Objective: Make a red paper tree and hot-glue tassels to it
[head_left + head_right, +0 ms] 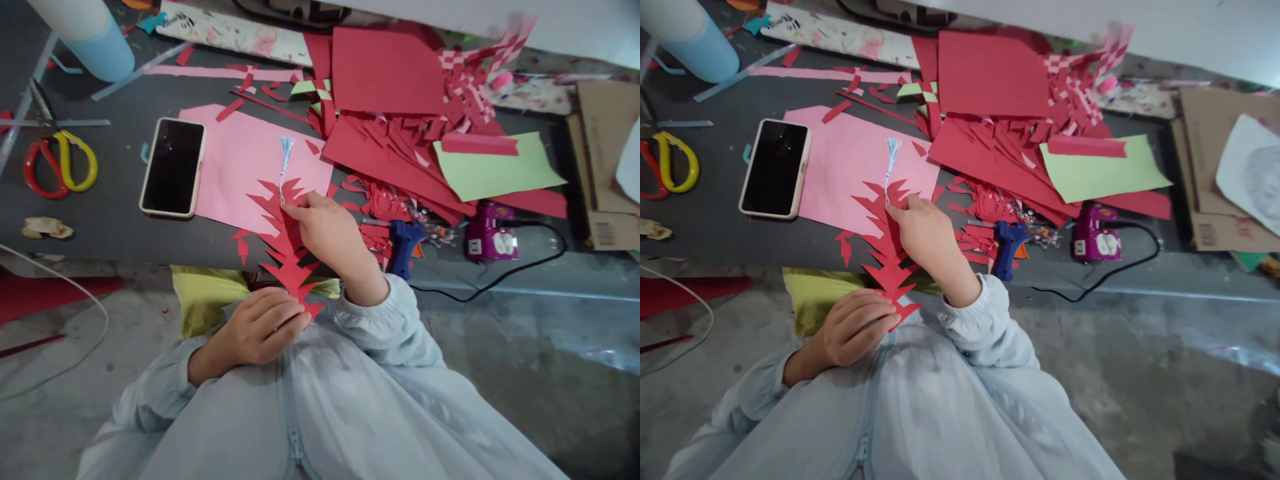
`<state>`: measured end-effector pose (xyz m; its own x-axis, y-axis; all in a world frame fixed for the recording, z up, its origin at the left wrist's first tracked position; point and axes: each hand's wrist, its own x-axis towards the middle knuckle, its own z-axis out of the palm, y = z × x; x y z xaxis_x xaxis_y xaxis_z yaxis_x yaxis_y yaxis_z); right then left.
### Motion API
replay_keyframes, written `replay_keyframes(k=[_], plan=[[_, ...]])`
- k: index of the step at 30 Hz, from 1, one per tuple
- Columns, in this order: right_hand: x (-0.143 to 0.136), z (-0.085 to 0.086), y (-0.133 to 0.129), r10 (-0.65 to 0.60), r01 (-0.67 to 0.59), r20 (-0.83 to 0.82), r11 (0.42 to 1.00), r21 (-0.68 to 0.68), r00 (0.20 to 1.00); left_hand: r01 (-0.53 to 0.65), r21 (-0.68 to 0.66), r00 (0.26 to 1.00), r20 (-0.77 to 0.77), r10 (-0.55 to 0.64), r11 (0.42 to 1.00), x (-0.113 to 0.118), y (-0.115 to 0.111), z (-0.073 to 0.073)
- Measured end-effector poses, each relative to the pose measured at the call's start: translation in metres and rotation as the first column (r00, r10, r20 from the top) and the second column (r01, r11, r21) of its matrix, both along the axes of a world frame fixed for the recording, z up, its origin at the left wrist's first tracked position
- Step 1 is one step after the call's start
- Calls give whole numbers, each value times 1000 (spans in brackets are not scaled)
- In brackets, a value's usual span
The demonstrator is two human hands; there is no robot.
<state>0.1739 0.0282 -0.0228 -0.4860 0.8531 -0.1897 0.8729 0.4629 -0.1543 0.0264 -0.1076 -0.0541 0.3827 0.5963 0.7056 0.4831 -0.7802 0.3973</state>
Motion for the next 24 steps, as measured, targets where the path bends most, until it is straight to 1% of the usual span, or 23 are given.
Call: replay_keyframes(k=[7,12,17,24], plan=[[-2,6,1,-1,1,40,1000,-6,999,-27,27,1000,5,27,999,1,1,4],[2,1,4,4,-4,27,1000,0,1000,-10,-8,1000,-29,10,1000,0,-1,4],[8,-2,3,25,-24,4,1000,-11,1000,-21,-16,997,-77,19,1000,0,-4,6],[17,9,-8,33,-33,-20,999,-2,999,-15,-19,987,-159,12,1000,3,-6,9]])
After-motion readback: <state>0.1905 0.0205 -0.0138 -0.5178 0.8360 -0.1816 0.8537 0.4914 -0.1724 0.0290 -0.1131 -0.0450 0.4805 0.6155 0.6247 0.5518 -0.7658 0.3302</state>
